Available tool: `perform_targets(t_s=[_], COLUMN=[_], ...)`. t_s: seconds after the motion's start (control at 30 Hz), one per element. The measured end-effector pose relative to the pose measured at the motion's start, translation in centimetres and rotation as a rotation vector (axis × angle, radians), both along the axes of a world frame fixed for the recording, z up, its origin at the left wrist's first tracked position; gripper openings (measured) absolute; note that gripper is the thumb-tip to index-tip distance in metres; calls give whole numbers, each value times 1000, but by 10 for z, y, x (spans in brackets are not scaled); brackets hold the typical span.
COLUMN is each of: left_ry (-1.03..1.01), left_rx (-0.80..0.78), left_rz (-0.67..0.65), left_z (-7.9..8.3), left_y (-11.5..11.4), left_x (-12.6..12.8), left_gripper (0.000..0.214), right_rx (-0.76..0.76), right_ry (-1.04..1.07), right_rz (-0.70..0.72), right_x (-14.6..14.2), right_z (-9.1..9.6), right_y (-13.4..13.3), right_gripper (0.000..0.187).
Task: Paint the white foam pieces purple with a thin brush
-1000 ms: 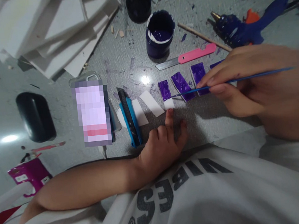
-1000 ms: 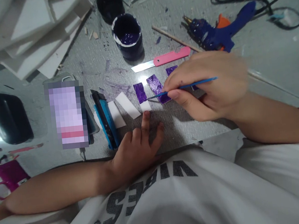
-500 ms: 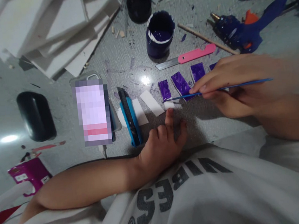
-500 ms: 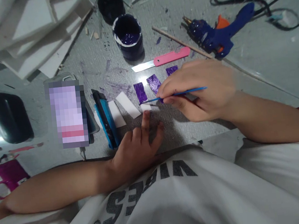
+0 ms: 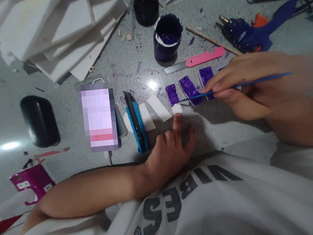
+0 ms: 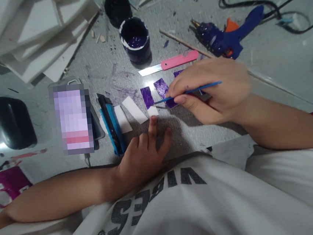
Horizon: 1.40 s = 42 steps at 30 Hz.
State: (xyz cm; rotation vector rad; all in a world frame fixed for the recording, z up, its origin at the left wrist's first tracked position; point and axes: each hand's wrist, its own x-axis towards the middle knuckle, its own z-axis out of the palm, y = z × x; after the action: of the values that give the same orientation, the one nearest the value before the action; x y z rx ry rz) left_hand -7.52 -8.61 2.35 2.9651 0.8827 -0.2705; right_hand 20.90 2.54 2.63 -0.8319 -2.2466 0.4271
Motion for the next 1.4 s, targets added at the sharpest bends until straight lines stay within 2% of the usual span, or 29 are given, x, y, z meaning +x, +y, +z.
perform_targets(t_s=[0.07, 0.23, 0.37, 0.5, 0.57, 0.7, 0.87, 1.03, 1.2, 1.27, 1.4], left_ry=[4, 12, 15, 17, 12, 12, 16, -2, -14, -12, -1], left_rx=[-12, -67, -92, -97, -79, -81, -116, -43, -26, -38, -87], left_rz=[0, 11, 19, 23, 13, 9, 37, 23, 24, 25, 33], left_z=[0, 2, 2, 1, 1, 1, 2, 3, 2, 1, 1], left_y=[0, 0, 1, 2, 2, 2, 2, 2, 1, 1, 0], left_x=[1, 2, 1, 1, 1, 1, 3, 2, 2, 2, 2], left_gripper=[66, 69, 71, 71, 68, 68, 71, 61, 57, 60, 66], right_rx=[45, 191, 40, -25, 0, 151, 36, 21, -1, 16, 20], right_ry=[-36, -15, 56, 65, -4, 3, 119, 197, 88, 34, 14], right_rz=[3, -138, -145, -89, -72, -192, -176, -60, 19, 0, -119], right_x=[3, 12, 5, -2, 0, 8, 3, -11, -9, -3, 3], right_z=[-2, -8, -4, 0, -2, -7, -7, -9, -4, -1, 2], right_y=[4, 7, -2, -5, -2, 5, 2, -2, 2, 1, -5], right_gripper=[6, 10, 14, 17, 14, 7, 10, 11, 9, 7, 18])
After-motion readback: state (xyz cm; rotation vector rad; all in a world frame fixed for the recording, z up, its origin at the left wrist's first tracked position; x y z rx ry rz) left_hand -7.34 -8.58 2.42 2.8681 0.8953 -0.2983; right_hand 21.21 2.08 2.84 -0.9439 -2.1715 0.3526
